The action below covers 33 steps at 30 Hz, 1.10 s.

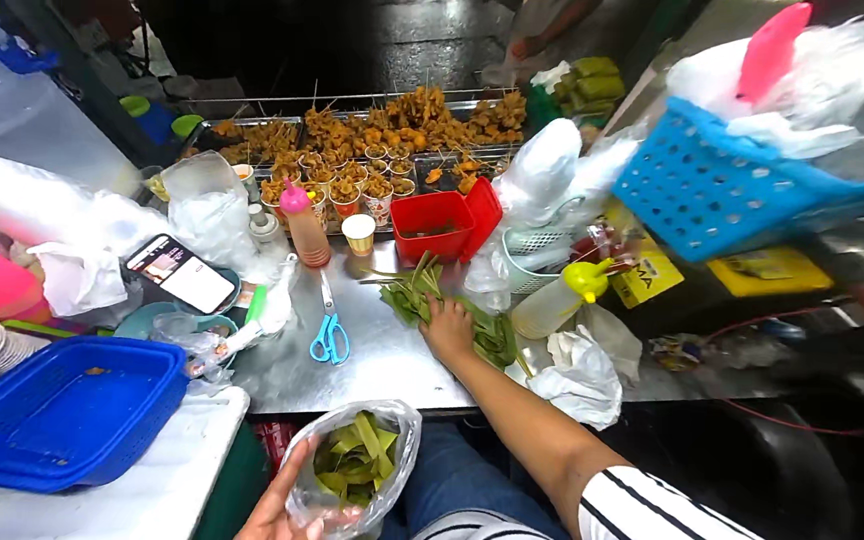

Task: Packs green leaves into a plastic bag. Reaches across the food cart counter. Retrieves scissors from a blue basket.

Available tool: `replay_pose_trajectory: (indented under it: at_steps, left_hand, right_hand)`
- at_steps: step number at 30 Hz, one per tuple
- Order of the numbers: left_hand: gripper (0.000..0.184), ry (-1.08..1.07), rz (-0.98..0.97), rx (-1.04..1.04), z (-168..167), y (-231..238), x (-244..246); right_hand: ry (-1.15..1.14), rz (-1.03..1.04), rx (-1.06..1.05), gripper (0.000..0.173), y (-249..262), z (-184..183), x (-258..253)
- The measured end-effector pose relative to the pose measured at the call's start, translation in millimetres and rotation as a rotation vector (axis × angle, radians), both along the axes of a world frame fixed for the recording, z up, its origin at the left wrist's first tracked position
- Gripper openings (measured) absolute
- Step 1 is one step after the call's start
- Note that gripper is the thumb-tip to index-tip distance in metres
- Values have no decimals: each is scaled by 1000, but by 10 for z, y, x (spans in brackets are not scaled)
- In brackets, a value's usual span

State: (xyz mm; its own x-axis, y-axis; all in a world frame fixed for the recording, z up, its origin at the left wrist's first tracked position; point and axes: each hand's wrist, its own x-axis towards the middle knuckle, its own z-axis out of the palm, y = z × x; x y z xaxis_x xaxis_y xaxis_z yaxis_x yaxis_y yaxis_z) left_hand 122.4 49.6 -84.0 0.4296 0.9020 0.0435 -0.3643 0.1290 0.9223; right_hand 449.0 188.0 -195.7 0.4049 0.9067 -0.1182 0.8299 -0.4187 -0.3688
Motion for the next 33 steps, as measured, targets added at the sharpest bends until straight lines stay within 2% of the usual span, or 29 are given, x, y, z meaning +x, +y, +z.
replay_pose_trajectory:
  at_steps: [4, 6, 8, 12, 15, 22, 25, 28, 31, 33]
  left_hand:
    - [55, -71, -80, 80, 355, 239, 247]
    - [57, -87, -87, 125, 509, 330, 396]
    - [59, -63, -51, 152, 570, 443, 572]
    - [55, 113, 35, -55, 504, 741, 921]
    - [55, 174, 56, -151, 378, 909, 1122]
    - [64, 329, 66, -160, 412, 1050, 1414]
    - [72, 409, 26, -153, 422, 1063, 1468]
    - [74, 449, -34, -154, 405, 1086, 1510]
    - [60, 401, -23, -161, 369, 1097, 1563]
    - [38, 332, 52, -166, 353, 1115, 1576]
  right_hand:
    - [14, -11, -60, 62, 146, 112, 186]
    - [75, -23, -102, 65, 160, 186, 288]
    - [172, -49, -50, 66, 127, 277, 382]
    - [367, -115, 137, 59, -9, 609, 453]
    - [458, -136, 281, 57, -93, 989, 430]
    - [701, -112, 814, 56, -87, 1849, 326]
    - [839, -27, 1093, 57, 16, 2069, 168]
    - [967, -10, 1275, 60, 86, 2189, -60]
    - [1159, -45, 1387, 61, 106, 2097, -320]
    - [1287, -61, 1295, 58, 0, 1888, -478]
